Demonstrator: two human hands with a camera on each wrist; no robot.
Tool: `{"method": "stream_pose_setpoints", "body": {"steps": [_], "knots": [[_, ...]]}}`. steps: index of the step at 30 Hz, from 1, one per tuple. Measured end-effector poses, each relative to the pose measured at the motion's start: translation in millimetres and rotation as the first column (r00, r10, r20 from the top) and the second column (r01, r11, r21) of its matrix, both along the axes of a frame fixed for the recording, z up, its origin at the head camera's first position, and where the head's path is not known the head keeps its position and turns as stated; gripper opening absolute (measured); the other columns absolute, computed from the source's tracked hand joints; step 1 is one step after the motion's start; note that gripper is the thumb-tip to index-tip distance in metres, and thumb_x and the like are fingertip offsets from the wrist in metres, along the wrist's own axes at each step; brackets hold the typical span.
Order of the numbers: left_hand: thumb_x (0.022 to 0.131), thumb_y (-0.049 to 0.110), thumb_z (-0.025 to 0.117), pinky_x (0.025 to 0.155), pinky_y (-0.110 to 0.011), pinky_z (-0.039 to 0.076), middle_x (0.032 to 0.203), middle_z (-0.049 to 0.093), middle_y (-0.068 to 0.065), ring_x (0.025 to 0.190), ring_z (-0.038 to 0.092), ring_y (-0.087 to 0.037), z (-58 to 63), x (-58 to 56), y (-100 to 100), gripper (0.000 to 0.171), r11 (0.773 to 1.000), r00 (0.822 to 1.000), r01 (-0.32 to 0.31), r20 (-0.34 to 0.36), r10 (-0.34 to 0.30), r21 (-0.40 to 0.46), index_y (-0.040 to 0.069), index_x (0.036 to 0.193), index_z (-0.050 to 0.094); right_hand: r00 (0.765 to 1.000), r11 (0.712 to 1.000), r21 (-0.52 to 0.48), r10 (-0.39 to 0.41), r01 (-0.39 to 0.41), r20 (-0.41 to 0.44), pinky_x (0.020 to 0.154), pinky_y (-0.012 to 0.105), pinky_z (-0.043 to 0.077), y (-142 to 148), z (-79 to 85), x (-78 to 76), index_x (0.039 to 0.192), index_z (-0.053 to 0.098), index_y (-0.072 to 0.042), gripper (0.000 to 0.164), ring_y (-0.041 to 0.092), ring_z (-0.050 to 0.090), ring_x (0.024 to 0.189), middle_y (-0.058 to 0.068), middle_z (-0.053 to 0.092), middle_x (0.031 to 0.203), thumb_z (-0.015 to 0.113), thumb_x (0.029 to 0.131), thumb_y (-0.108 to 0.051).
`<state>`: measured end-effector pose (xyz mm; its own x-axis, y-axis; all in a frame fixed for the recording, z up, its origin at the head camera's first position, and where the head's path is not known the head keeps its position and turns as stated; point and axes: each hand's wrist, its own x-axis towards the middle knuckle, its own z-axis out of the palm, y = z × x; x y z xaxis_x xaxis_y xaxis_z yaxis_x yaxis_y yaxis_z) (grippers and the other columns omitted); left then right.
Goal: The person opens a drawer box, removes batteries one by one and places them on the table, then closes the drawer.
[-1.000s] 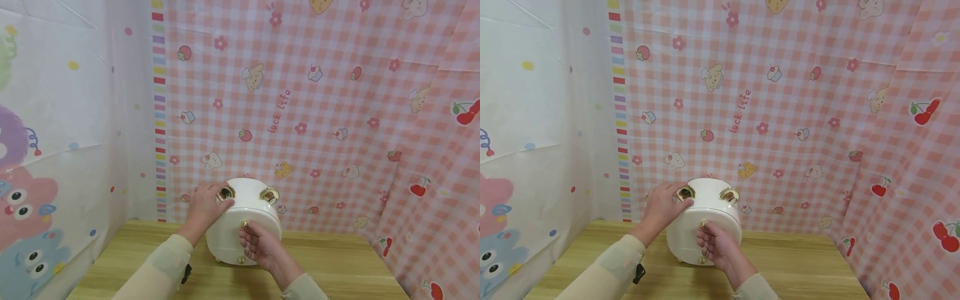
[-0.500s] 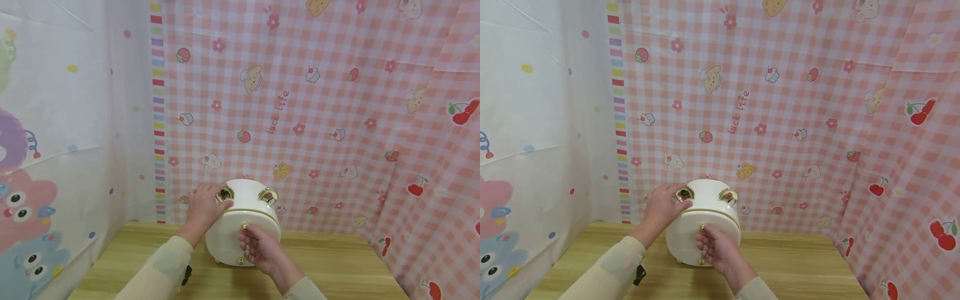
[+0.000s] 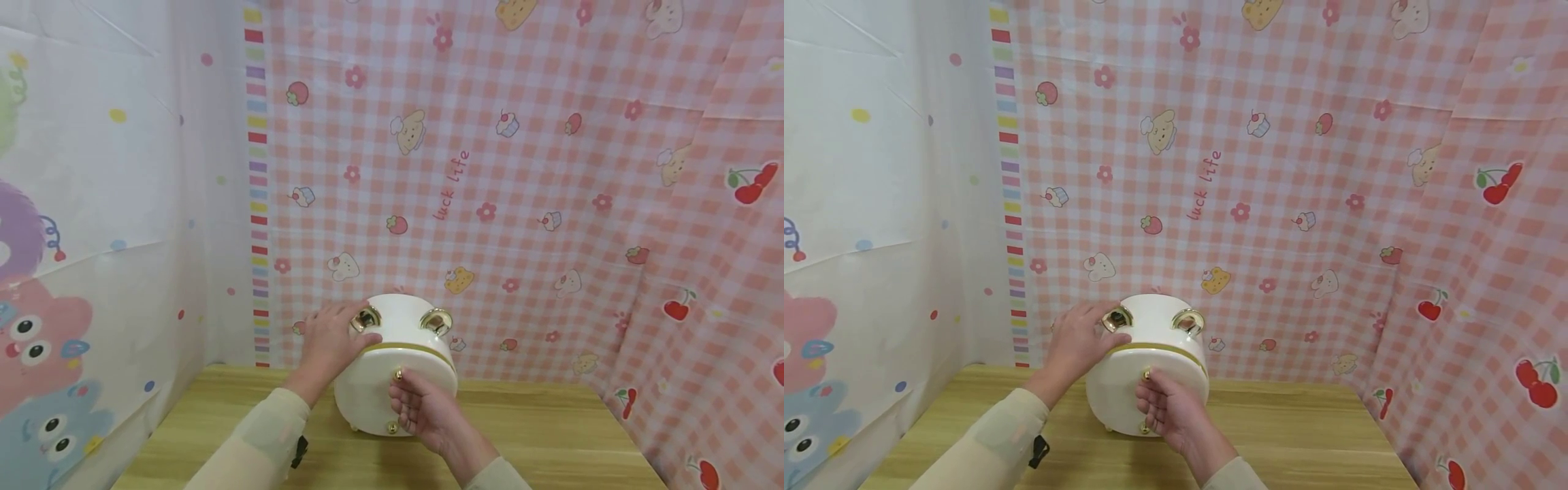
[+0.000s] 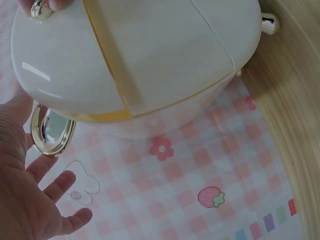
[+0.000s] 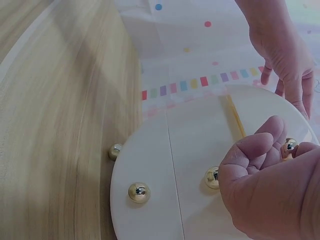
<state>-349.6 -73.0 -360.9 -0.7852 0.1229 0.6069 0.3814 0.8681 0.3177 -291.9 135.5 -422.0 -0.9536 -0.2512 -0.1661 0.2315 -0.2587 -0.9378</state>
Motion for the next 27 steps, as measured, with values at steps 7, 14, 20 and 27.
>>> {"method": "stream_pose_setpoints", "body": {"steps": [7, 14, 20, 27], "knots": [[0.083, 0.056, 0.087, 0.111, -0.066, 0.047, 0.148, 0.068, -0.006, 0.137, 0.062, -0.038, 0.2, -0.2, -4.4, 0.075, 0.999, 0.999, 0.033, 0.016, -0.033, -0.023, 0.024, 0.148, 0.064, 1.000, 1.000, -0.009, -0.002, 0.002, 0.002, 0.076, 0.021, 0.057, 0.7, -1.1, 3.2, 0.098, 0.075, -0.019, 0.030, 0.008, 0.076, 0.084, -0.008, 0.080, 0.089, 0.063, 0.106, -0.045], [0.084, 0.056, 0.086, 0.109, -0.065, 0.048, 0.148, 0.068, -0.007, 0.137, 0.062, -0.038, -1.2, -1.4, -4.8, 0.075, 0.999, 1.000, 0.030, 0.006, -0.030, -0.032, 0.023, 0.148, 0.064, 0.998, 0.998, -0.038, 0.054, -0.054, -0.011, 0.091, 0.034, 0.065, 5.0, -2.7, 7.4, 0.107, 0.072, -0.015, 0.033, 0.019, 0.079, 0.100, -0.006, 0.081, 0.095, 0.061, 0.108, -0.046], [0.085, 0.056, 0.086, 0.108, -0.063, 0.050, 0.148, 0.068, -0.007, 0.136, 0.062, -0.037, -2.0, -0.1, -4.9, 0.075, 0.999, 0.999, 0.039, 0.007, -0.039, -0.023, 0.023, 0.148, 0.064, 0.998, 0.997, -0.045, 0.065, -0.065, 0.001, 0.098, 0.043, 0.064, 5.2, -4.5, 9.7, 0.108, 0.071, -0.015, 0.033, 0.020, 0.078, 0.105, -0.006, 0.081, 0.098, 0.061, 0.107, -0.047], [0.084, 0.056, 0.086, 0.107, -0.062, 0.049, 0.149, 0.068, -0.006, 0.135, 0.063, -0.037, -3.8, 0.0, -6.0, 0.075, 0.999, 0.999, 0.042, 0.002, -0.042, -0.003, 0.024, 0.148, 0.064, 0.999, 0.998, -0.041, 0.046, -0.046, 0.007, 0.092, 0.036, 0.064, 3.9, -5.9, 11.2, 0.103, 0.075, -0.018, 0.031, 0.016, 0.079, 0.100, -0.008, 0.082, 0.095, 0.064, 0.106, -0.047]]}}
